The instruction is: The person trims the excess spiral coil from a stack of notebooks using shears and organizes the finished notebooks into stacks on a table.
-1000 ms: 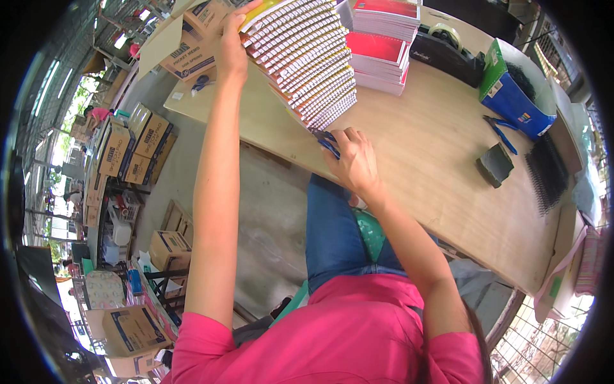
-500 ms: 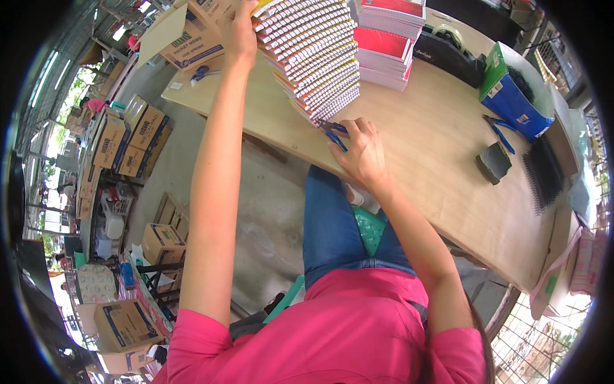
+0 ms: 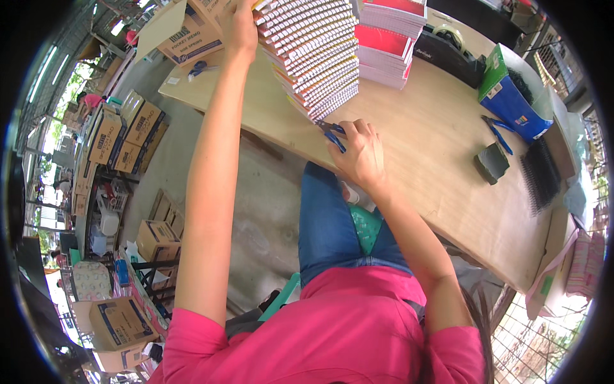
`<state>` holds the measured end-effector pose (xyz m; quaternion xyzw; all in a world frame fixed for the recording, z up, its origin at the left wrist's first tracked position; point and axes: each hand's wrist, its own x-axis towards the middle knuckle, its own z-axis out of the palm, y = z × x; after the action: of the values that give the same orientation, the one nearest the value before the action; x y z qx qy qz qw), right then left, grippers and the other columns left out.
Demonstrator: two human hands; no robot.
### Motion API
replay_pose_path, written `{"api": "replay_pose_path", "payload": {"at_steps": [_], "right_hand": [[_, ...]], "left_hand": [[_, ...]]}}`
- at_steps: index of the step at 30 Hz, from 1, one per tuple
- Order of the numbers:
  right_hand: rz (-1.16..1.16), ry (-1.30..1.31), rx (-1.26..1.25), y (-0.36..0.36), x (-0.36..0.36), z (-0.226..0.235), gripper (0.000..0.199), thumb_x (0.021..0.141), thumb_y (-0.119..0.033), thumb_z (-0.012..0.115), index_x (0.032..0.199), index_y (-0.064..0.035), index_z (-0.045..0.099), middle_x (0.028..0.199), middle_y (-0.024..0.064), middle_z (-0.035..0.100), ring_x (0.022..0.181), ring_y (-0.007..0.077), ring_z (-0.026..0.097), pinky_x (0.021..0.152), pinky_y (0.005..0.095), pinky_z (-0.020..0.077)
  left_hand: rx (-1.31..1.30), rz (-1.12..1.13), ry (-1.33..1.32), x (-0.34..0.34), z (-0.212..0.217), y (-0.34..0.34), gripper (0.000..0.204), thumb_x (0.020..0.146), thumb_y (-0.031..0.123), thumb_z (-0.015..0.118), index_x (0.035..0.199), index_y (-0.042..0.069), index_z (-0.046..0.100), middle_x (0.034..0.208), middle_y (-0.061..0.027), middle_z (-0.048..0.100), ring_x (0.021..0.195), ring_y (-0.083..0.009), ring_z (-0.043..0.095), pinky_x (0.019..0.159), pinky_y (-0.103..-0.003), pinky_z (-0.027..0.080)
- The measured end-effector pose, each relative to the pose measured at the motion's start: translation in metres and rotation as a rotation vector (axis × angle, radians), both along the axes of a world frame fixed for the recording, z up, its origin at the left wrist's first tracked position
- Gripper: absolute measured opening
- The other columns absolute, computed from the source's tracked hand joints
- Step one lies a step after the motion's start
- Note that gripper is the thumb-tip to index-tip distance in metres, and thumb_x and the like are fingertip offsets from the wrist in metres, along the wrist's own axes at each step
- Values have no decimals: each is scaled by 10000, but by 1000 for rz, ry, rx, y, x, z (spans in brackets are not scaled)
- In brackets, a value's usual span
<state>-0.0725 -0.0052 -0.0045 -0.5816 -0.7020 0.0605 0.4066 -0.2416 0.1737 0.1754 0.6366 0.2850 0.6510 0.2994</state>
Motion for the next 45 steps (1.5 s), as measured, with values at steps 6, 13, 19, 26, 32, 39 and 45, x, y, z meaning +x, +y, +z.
{"api": "replay_pose_path", "payload": {"at_steps": [6, 13, 19, 26, 32, 39, 45], "right_hand": [[-9, -96, 107, 4, -7, -5, 345, 754, -236, 756, 1024, -35, 682, 938, 160, 629, 888, 346, 614, 817, 462, 497], [307, 425, -1049, 72, 32, 55, 322, 861, -312, 695, 786, 1, 702, 592, 64, 636, 543, 125, 632, 491, 304, 499], [64, -59, -22, 15, 11, 1, 303, 761, -244, 736, 946, -8, 699, 880, 160, 674, 821, 309, 660, 720, 410, 527], [-14, -164, 51, 4, 5, -13, 398, 737, -242, 752, 1059, -29, 655, 1015, 157, 622, 984, 345, 584, 855, 469, 462], [14, -189, 33, 3, -3, -7, 371, 742, -252, 742, 1026, -24, 670, 967, 161, 630, 950, 345, 602, 828, 470, 493], [238, 124, -1120, 85, 27, 65, 329, 804, -316, 735, 765, 9, 708, 752, 138, 713, 728, 295, 696, 680, 399, 546], [155, -92, -253, 29, 17, 21, 380, 761, -293, 756, 1001, -1, 712, 922, 191, 686, 871, 351, 667, 820, 420, 535]], "left_hand": [[-10, -19, 17, 3, 2, -3, 364, 939, 194, 471, 1094, -20, 722, 968, -91, 722, 800, -135, 633, 712, -247, 493], [6, -5, 39, 5, 3, -5, 365, 950, 202, 470, 1096, -23, 718, 968, -89, 722, 804, -143, 643, 712, -251, 498], [-13, -55, -6, 3, 1, 3, 364, 957, 206, 469, 1092, -24, 718, 954, -85, 720, 795, -137, 640, 694, -252, 495], [-27, 11, 110, 8, 4, -4, 363, 959, 210, 475, 1106, -15, 719, 942, -78, 719, 777, -137, 636, 682, -254, 493], [-22, -64, -57, 0, -3, 3, 373, 956, 233, 478, 1110, -10, 717, 982, -99, 721, 808, -141, 641, 697, -257, 496], [-14, -24, 25, 0, -1, -4, 381, 952, 251, 485, 1107, -6, 720, 975, -97, 724, 811, -136, 641, 699, -254, 496], [-70, 10, 15, -1, 6, -8, 382, 942, 270, 506, 1099, 0, 727, 947, -82, 726, 780, -125, 638, 680, -241, 488]]}}
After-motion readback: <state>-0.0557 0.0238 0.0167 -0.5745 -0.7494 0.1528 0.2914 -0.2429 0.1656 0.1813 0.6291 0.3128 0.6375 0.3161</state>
